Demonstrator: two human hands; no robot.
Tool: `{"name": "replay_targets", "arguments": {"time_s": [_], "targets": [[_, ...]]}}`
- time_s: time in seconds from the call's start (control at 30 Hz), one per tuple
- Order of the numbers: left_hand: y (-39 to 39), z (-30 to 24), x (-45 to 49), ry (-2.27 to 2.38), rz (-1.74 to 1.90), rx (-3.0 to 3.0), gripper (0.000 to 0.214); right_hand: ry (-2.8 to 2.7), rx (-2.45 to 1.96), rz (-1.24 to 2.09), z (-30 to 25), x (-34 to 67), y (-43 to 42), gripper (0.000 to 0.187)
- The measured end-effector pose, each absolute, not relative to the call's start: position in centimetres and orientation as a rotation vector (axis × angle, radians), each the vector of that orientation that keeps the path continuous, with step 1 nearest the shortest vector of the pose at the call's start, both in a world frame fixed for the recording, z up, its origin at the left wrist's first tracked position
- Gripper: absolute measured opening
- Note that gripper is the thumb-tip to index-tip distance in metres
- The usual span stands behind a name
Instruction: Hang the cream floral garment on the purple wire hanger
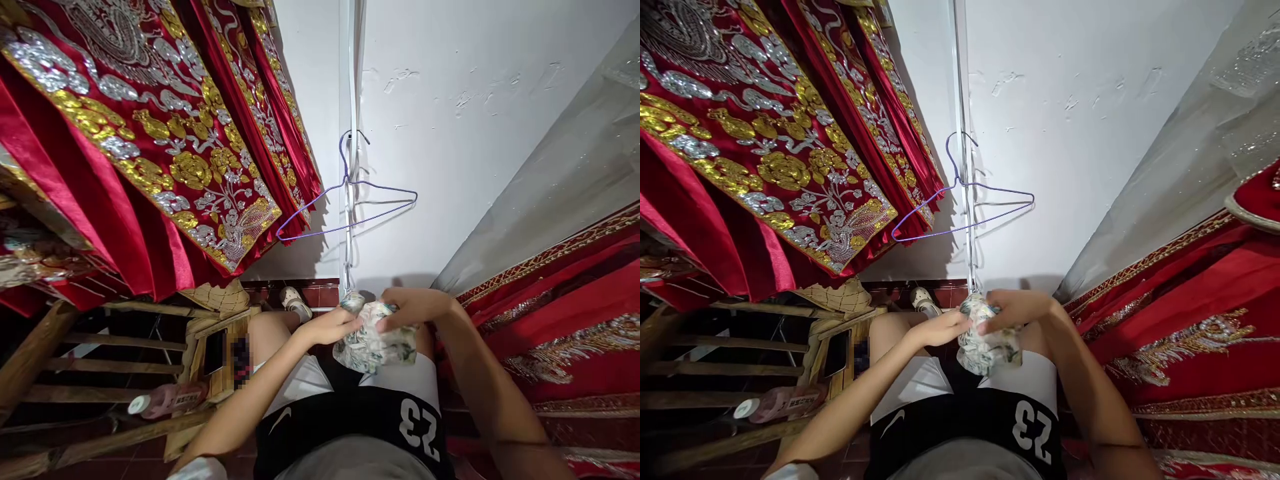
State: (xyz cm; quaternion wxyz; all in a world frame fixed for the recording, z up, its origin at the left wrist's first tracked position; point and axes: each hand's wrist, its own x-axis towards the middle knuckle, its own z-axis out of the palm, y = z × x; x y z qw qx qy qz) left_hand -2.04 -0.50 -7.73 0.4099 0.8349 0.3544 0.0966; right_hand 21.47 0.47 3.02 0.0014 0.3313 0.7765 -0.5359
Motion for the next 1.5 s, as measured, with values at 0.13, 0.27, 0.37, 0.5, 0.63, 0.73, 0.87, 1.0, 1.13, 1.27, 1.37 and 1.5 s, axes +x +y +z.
{"name": "replay_targets", "arguments": {"time_s": [0.13,0.27,0.37,0.5,0.63,0.73,0.87,1.0,1.13,1.27,1.37,1.5], "targets": [[-0.1,-7.6,-5.9,1.324,-0.196,2.311,0.045,2.691,1.614,-1.194,4.4,22.8,2.8,0.029],[0.3,-5.2,-9.4,1.589,-0.289,2.274,0.026,3.02,1.978,-1.013,3.9,22.2,5.7,0.02],[0.7,-3.5,-10.8,1.741,0.002,2.34,0.03,3.286,2.091,-0.763,2.9,21.2,8.4,0.036],[1.2,-1.6,-12.0,1.806,0.566,2.352,0.029,3.302,2.107,-0.703,1.6,20.5,11.7,0.038],[1.6,-0.2,-12.9,1.811,0.858,2.145,0.03,3.293,2.155,-0.596,1.3,21.3,12.7,0.043],[1.6,0.3,-13.1,1.789,0.841,2.035,0.033,3.31,2.185,-0.551,1.6,22.5,11.5,0.049],[1.7,1.8,-12.2,1.761,1.02,2.136,0.022,3.276,2.183,-0.674,2.2,23.4,9.5,0.052],[2.5,5.2,-10.0,1.524,1.209,2.421,0.01,3.261,2.142,-0.862,2.6,23.0,8.2,0.053],[5.0,8.4,-8.2,1.28,1.324,2.352,0.019,3.28,2.021,-0.929,2.1,22.8,7.7,0.034],[7.7,9.4,-8.4,1.114,1.323,2.024,0.024,3.366,2.148,-0.837,1.3,24.3,8.1,0.059],[9.0,9.1,-9.3,1.065,1.256,1.788,0.02,3.448,2.4,-0.603,1.3,26.2,9.0,0.085],[9.9,8.1,-10.2,1.071,1.257,1.67,0.021,3.416,2.552,-0.346,2.0,27.9,9.5,0.068]]}}
